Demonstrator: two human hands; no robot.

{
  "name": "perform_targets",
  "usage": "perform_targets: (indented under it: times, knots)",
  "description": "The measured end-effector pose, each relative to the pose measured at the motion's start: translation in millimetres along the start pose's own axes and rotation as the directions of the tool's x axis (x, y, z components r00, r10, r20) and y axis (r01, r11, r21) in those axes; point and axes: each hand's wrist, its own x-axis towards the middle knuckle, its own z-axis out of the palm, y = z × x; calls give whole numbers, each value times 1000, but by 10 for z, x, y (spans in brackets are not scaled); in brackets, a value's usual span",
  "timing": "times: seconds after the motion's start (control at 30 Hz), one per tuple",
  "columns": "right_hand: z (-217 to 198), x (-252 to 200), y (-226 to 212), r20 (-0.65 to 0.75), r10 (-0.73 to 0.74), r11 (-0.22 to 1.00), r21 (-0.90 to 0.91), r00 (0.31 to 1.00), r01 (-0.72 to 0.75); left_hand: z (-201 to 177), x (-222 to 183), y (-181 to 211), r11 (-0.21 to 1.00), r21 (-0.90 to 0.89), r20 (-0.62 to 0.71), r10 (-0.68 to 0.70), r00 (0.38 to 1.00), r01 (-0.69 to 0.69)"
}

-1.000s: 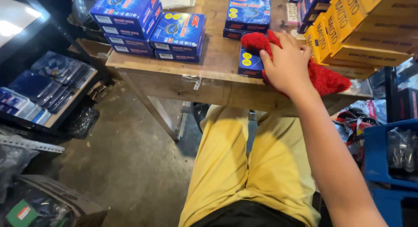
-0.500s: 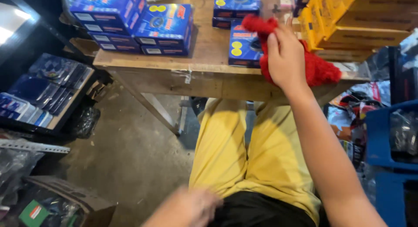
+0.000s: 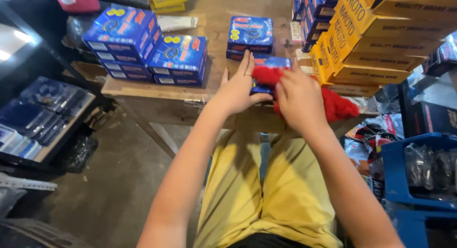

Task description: Cleaning and organizing stacks of brake shoe boxes using a red cloth.

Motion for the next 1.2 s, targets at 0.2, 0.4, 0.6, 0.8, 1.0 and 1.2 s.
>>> perform_targets:
  times: [0.2, 0.4, 0.6, 0.8, 1.0, 1.2]
  knots:
    - [64, 102, -107, 186, 159, 970, -213, 970, -118, 79, 109, -29, 987, 153, 73, -63, 995, 51]
    - [607, 646, 330, 191, 290, 931, -284, 938, -230, -270, -43, 231, 987, 120, 125, -119, 985, 104]
    - [61, 202, 23, 172, 155, 976, -177, 973, -125, -210, 35, 191, 979, 134, 189, -178, 966, 154]
    - [-167, 108, -48, 248, 51, 983, -182, 967, -5, -257, -50, 209, 979, 172, 217, -144, 965, 107]
    - [339, 604, 263, 353, 14, 1000, -11, 935, -11, -307, -90, 213, 990, 111, 243, -115, 963, 90]
    - [62, 335, 118, 329, -171, 983, -12, 929, 185, -556, -316, 458, 993, -77, 134, -80, 988, 91]
